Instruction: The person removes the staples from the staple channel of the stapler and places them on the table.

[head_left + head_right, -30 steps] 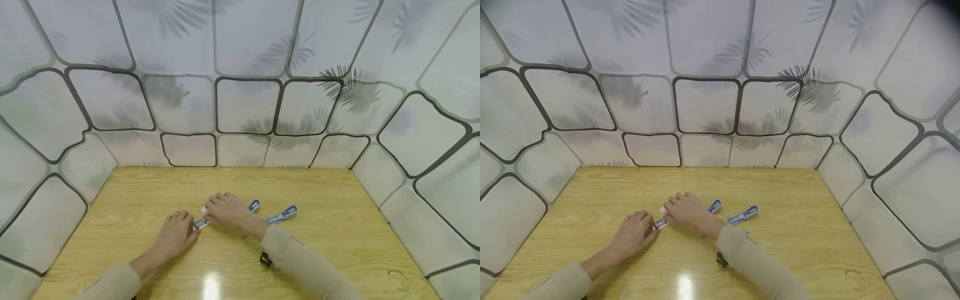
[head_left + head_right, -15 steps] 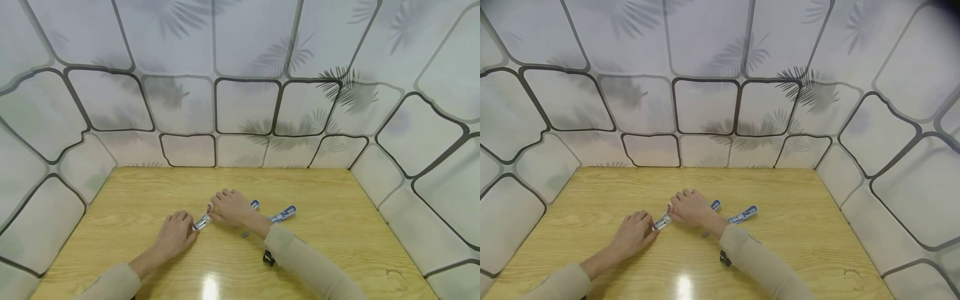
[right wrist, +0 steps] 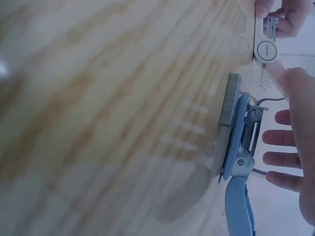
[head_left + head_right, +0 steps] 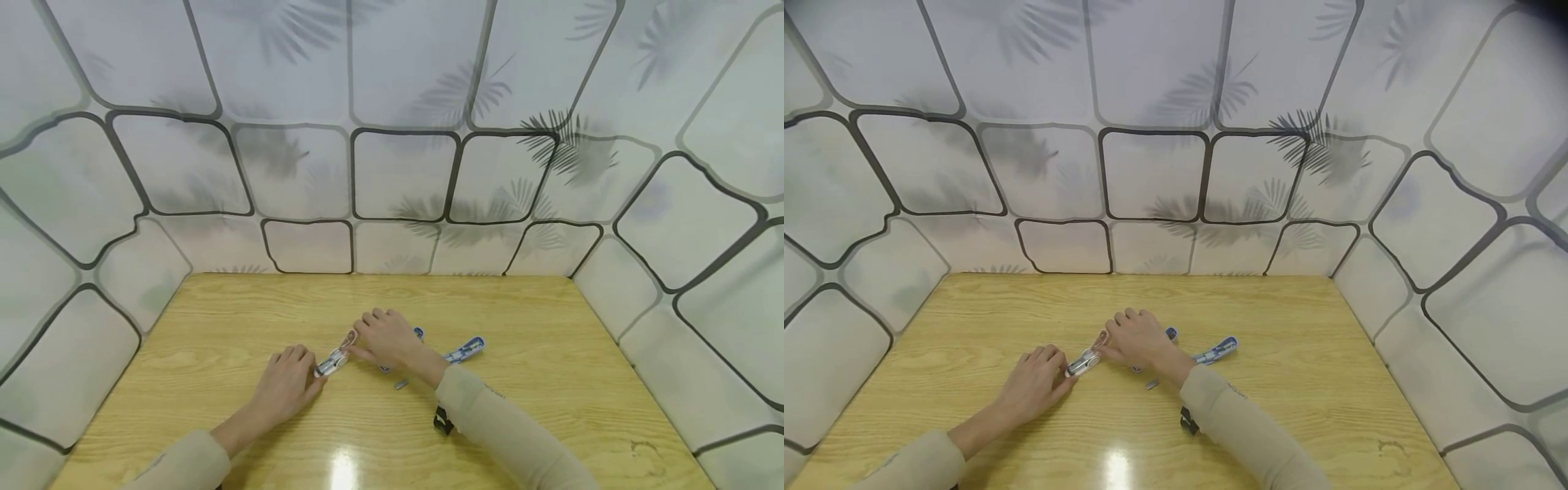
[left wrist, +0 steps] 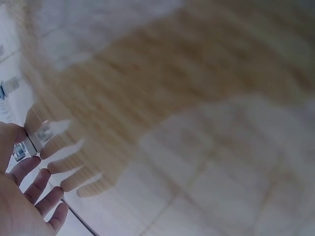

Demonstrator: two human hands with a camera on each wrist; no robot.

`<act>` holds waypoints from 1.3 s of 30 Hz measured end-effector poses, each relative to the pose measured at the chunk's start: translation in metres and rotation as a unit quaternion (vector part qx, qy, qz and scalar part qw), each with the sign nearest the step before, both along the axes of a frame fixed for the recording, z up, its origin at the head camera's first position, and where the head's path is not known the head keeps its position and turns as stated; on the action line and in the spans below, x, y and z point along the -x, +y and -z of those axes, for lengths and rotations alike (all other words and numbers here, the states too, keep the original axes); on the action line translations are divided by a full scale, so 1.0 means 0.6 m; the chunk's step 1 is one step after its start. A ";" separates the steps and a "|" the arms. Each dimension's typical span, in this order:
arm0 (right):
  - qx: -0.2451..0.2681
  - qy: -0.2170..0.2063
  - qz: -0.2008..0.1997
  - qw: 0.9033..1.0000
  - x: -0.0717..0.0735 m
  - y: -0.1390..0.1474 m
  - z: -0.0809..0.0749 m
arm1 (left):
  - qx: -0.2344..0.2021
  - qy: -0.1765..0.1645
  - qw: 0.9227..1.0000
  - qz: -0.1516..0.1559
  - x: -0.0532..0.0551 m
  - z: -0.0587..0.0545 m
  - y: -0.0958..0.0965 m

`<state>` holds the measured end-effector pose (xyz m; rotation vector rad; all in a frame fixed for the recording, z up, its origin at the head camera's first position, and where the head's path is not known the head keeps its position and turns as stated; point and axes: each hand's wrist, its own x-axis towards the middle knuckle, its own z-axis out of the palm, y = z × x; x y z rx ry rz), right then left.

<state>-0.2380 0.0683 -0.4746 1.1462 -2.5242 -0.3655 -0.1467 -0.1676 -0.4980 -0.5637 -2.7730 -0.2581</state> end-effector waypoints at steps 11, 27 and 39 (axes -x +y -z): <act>0.002 -0.018 0.018 1.000 0.001 0.005 0.004 | -0.006 0.005 1.000 0.001 0.000 0.004 0.000; 0.124 -0.065 0.062 0.988 -0.045 0.013 -0.016 | -0.009 0.008 1.000 -0.001 0.001 0.007 -0.001; 0.376 -0.236 0.110 0.889 -0.094 -0.026 -0.009 | -0.007 0.026 1.000 0.004 0.000 0.009 -0.001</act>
